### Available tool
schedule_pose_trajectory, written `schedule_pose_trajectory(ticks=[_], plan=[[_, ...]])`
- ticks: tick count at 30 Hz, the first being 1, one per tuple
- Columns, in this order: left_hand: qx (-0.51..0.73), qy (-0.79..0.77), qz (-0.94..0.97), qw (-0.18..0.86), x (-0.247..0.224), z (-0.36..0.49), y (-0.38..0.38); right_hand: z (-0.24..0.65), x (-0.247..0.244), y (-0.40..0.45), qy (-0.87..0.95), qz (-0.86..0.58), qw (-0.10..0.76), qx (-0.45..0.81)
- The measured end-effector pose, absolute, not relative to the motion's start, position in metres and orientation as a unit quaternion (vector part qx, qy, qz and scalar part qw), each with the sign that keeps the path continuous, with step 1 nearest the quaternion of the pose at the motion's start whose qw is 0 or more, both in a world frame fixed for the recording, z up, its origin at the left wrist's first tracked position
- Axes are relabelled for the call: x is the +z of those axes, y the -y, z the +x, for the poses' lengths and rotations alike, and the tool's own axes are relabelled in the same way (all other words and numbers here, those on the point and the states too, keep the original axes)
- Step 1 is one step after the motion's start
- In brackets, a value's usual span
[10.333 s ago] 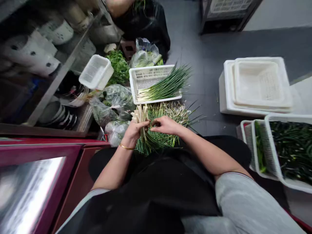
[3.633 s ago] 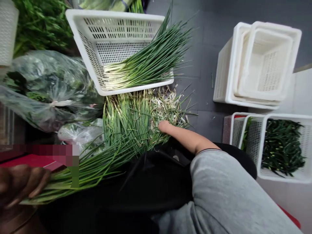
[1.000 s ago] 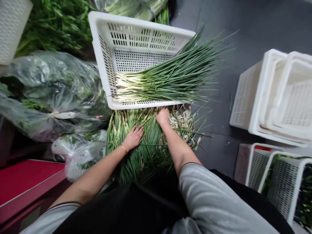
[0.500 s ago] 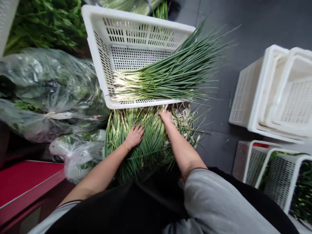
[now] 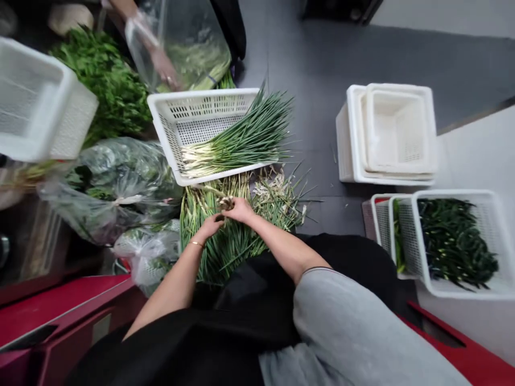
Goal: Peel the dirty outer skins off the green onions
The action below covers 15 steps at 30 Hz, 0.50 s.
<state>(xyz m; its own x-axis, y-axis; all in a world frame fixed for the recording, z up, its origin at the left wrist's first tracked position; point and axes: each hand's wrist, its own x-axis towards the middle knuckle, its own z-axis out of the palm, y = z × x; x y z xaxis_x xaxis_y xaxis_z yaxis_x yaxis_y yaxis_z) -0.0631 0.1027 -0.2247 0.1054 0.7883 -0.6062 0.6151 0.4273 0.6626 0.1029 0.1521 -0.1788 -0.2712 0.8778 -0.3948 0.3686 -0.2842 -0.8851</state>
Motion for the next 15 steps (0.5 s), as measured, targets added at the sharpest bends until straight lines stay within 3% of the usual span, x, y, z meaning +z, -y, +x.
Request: schedule_pose_trajectory(ticks=[3,6,10,13,15], plan=[[0.112,-0.643,0.526,0.546,-0.181,-0.066,-0.08,0.112,-0.119,-0.145,0.53,-0.551,0.29,0.576],[0.236,-0.574,0.52,0.587,-0.115,-0.063,-0.061,0.119,-0.036,-0.14,0.596,-0.435,0.35,0.577],[0.439,-0.533,0.526,0.497,-0.017,-0.038,-0.035,0.112,0.068,-0.122,0.665,-0.324,0.434,0.514],[0.483,-0.557,0.521,0.43,0.024,-0.004,-0.019,0.104,0.104,-0.101,0.648,-0.29,0.482,0.513],[0.511,-0.561,0.489,0.429,0.026,0.014,-0.012,0.105,0.101,-0.087,0.613,-0.296,0.483,0.551]])
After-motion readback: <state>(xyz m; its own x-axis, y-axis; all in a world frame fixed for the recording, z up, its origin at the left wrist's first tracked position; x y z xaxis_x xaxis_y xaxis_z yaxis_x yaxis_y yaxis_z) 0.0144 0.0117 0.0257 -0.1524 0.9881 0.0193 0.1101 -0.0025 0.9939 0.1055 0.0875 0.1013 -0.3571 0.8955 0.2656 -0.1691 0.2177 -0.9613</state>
